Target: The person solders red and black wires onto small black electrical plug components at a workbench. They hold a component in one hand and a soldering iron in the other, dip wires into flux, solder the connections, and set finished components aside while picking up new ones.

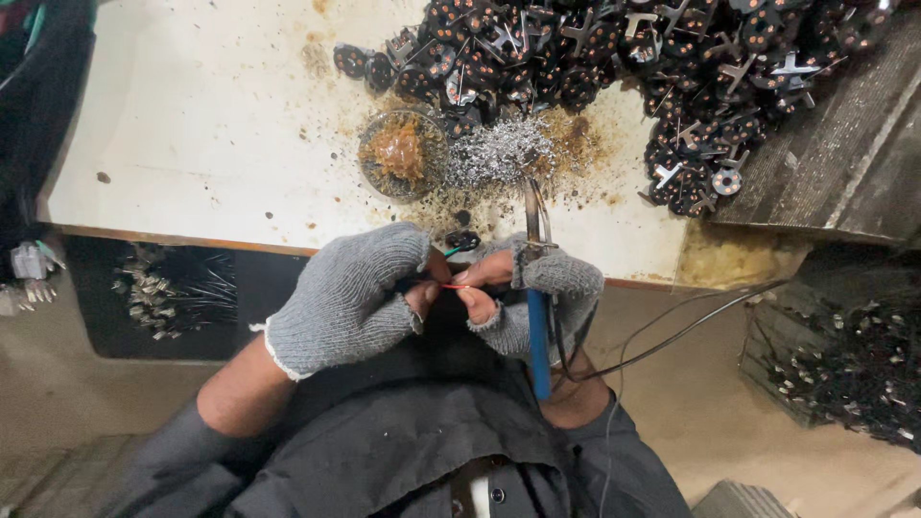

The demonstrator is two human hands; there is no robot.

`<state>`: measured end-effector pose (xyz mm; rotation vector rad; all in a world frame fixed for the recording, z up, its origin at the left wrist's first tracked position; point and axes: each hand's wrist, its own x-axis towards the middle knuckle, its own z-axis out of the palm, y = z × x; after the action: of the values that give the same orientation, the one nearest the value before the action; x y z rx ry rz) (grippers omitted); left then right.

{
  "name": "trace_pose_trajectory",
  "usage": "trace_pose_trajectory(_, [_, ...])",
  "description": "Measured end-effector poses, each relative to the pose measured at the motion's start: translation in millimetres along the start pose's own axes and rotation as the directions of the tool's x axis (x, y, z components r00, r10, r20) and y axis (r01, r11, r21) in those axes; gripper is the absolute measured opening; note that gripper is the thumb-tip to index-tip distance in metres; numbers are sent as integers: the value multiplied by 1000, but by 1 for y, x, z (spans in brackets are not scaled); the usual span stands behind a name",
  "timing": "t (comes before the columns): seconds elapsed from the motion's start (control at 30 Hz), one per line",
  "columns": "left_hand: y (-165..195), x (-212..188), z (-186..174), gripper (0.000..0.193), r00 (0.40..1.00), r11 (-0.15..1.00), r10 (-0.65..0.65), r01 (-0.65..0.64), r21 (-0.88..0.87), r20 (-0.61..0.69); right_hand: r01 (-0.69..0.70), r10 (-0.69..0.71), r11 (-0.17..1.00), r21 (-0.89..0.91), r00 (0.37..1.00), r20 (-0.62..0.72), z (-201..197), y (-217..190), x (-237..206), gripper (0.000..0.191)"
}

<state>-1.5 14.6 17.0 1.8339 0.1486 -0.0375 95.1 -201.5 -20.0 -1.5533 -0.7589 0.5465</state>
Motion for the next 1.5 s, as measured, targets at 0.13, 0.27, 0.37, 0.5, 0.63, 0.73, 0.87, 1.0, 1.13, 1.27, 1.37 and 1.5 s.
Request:
trace_pose_trajectory(0.13, [-3,-3,7,12,998,999,17,-15,44,-57,161,-161,987,8,986,-41,1,0,7,60])
trace_pose_trajectory(0.27, [-8,-10,21,16,978,992,92,-75,97,-185,97,-98,994,-52,995,-17,1,-16,13,30])
trace_pose_trajectory(0.37, [-3,-14,24,20,965,991,118,-100,87,-235,56,-61,955,-290,998,-6,1,-32,13,12])
trace_pose_trajectory(0.5, [12,-20,6,20,921,886,264,-115,449,-286,-84,106,963,-255,991,76,0,-33,20,18])
trace_pose_trajectory(0.63, [0,-6,-28,27,823,872,152,149,466,-547,199,-248,957,-211,939,-239,2,-12,26,48])
trace_pose_trajectory(0.73, [-17,8,-36,23,835,935,68,138,328,-546,147,-209,951,-271,953,-218,1,-5,22,59])
trace_pose_trajectory(0.87, [-22,12,-33,23,840,937,69,131,325,-539,158,-227,937,-312,953,-201,-2,-3,21,60])
trace_pose_trajectory(1.0, [-19,17,-32,23,842,919,92,133,371,-531,179,-239,942,-283,951,-196,2,-5,31,58])
trace_pose_trajectory(1.13, [-20,17,-30,22,835,908,113,134,398,-538,177,-231,952,-250,950,-208,6,-10,36,51])
trace_pose_trajectory(1.27, [-27,15,-29,23,841,909,129,112,402,-526,147,-195,960,-239,961,-196,2,-14,33,48])
trace_pose_trajectory(1.37, [-25,16,-27,22,818,895,155,120,429,-554,127,-179,949,-288,970,-164,2,-15,32,51])
trace_pose_trajectory(1.5, [-4,6,-31,23,779,896,283,-6,445,-559,223,-302,903,-367,937,-175,8,-17,36,52])
